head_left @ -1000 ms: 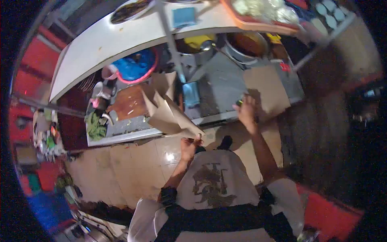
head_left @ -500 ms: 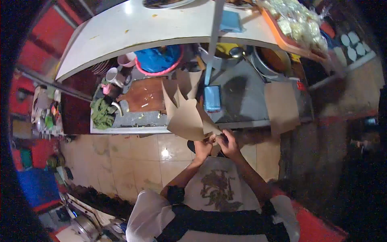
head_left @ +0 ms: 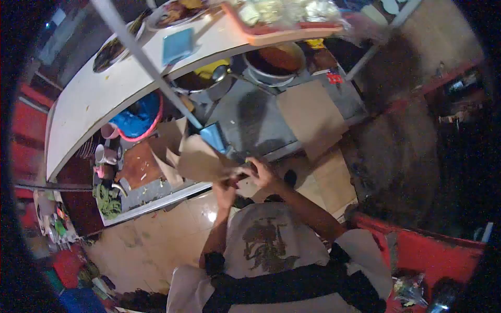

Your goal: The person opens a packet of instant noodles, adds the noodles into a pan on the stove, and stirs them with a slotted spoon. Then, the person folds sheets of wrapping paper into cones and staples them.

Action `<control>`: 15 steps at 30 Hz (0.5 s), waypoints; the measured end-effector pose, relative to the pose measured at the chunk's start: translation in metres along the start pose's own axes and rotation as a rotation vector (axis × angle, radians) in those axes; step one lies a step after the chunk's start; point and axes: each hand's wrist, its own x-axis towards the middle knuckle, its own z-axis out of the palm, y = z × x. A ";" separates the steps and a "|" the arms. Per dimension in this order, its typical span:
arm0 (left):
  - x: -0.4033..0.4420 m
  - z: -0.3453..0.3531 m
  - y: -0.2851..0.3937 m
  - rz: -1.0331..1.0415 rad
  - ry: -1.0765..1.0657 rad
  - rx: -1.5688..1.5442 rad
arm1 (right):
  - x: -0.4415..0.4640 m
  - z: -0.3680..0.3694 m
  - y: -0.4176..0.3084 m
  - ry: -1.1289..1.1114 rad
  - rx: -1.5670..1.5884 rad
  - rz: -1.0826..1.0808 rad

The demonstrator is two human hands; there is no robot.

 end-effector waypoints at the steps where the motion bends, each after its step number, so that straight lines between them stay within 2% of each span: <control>1: 0.010 -0.006 0.006 -0.020 0.060 0.038 | 0.017 -0.004 0.039 0.153 -0.310 -0.154; 2: 0.017 -0.009 0.021 -0.069 0.051 0.107 | 0.029 -0.014 0.059 0.312 -0.620 -0.302; 3: 0.029 -0.026 0.011 -0.033 0.070 0.198 | 0.036 -0.031 0.058 0.332 -0.610 -0.306; 5: 0.043 -0.046 -0.006 0.022 0.121 0.319 | 0.044 -0.064 0.052 0.165 -0.749 -0.312; 6: 0.043 -0.042 0.002 0.041 0.151 0.348 | 0.044 -0.072 0.055 0.164 -0.809 -0.328; 7: 0.039 -0.038 0.011 -0.036 0.160 0.294 | 0.039 -0.084 0.059 0.170 -0.800 -0.327; 8: 0.052 -0.078 -0.058 0.064 0.292 0.345 | 0.034 -0.097 0.056 0.155 -0.687 -0.400; 9: 0.043 -0.048 -0.032 0.069 0.293 0.351 | 0.029 -0.110 0.055 0.137 -0.573 -0.472; 11: 0.011 0.006 0.012 0.064 0.617 0.498 | 0.009 -0.147 0.070 0.092 -0.541 -0.450; 12: 0.008 -0.005 -0.019 0.181 0.630 0.683 | -0.001 -0.169 0.089 0.073 -0.517 -0.430; 13: -0.006 0.025 0.000 0.014 0.588 0.445 | -0.011 -0.191 0.104 0.051 -0.495 -0.412; 15: -0.017 0.068 -0.013 0.122 0.583 0.320 | -0.028 -0.234 0.117 0.052 -0.688 -0.417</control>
